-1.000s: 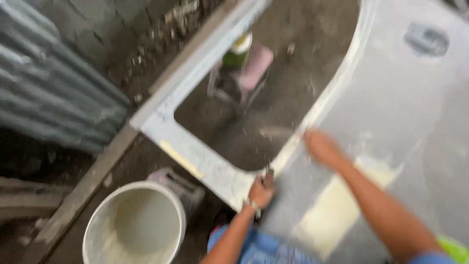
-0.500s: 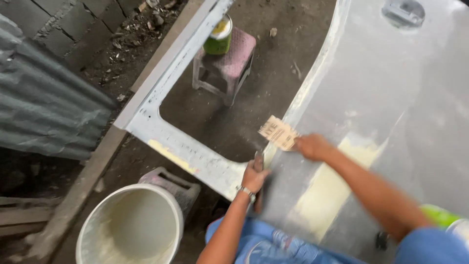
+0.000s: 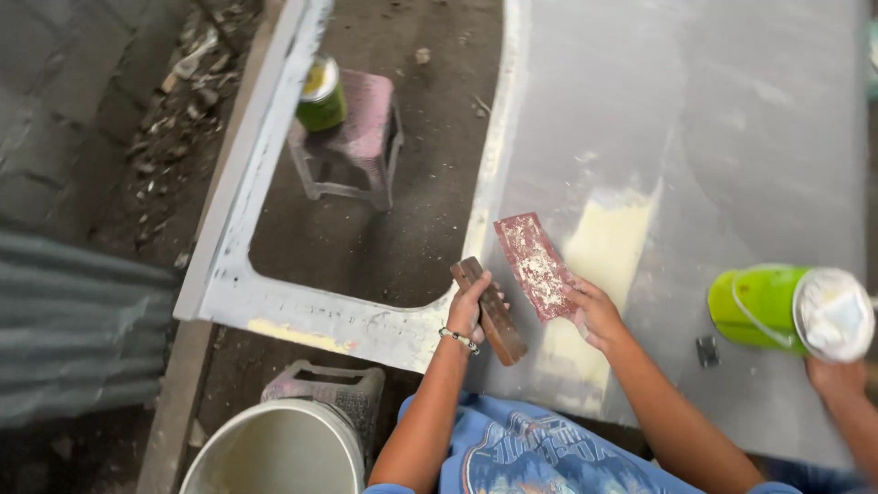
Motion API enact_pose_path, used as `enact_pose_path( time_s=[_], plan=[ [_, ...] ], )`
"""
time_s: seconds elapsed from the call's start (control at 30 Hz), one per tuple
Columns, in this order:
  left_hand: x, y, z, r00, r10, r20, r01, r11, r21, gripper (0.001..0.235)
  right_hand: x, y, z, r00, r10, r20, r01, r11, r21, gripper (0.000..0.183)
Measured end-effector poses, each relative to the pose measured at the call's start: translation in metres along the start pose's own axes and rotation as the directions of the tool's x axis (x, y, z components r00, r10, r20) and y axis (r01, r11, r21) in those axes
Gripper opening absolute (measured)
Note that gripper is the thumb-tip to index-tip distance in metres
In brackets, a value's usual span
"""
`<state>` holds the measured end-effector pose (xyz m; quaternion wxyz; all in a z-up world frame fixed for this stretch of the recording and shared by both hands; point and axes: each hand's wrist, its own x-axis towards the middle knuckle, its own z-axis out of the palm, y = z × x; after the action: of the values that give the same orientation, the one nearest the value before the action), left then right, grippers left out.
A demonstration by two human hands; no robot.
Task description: The person sands a light-colored rectangular patch on a large, grey, curved surface using a sanding block. They use both hands to apply pressure and move the block back and forth. A green bucket and a paint can are visible nearby.
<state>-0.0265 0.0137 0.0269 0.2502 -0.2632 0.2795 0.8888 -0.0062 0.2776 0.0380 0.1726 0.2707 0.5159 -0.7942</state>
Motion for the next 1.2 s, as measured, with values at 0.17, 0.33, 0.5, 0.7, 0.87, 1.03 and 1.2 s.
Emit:
enact_pose_path(
  time_s=[0.17, 0.33, 0.5, 0.7, 0.87, 1.03, 1.2],
  plan=[
    [0.007, -0.022, 0.000, 0.984, -0.169, 0.047, 0.169, 0.986, 0.009, 0.048, -0.043, 0.037, -0.010, 0.984, -0.039, -0.174, 0.059, 0.991, 0.116, 0.049],
    [0.000, -0.036, 0.017, 0.964, -0.265, 0.002, 0.263, 0.958, 0.118, 0.059, -0.058, 0.071, -0.010, 0.822, -0.478, -0.311, 0.076, 0.632, -0.771, 0.055],
    [-0.002, -0.064, 0.030, 0.979, -0.205, -0.003, 0.199, 0.946, 0.254, 0.069, -0.088, 0.053, 0.038, 0.989, -0.143, -0.038, 0.121, 0.931, -0.345, 0.080],
    [0.041, -0.072, 0.044, 0.990, -0.095, 0.103, 0.008, 0.769, 0.639, 0.089, -0.098, 0.027, 0.050, 0.941, -0.338, -0.012, 0.278, 0.794, -0.541, 0.080],
    [0.059, -0.001, 0.098, 0.880, 0.369, 0.300, -0.183, -0.319, 0.930, 0.111, -0.099, 0.034, 0.000, 0.960, -0.162, -0.230, 0.114, 0.971, -0.209, 0.064],
    [0.125, 0.014, 0.068, 0.915, 0.300, 0.270, -0.176, -0.305, 0.936, 0.063, -0.108, 0.026, -0.020, 0.940, -0.151, -0.306, 0.117, 0.985, -0.128, 0.060],
    [0.120, 0.038, 0.060, 0.878, 0.102, 0.468, -0.475, 0.309, 0.824, 0.020, -0.094, 0.024, -0.037, 0.950, -0.164, -0.265, 0.185, 0.981, 0.054, 0.049]
  ],
)
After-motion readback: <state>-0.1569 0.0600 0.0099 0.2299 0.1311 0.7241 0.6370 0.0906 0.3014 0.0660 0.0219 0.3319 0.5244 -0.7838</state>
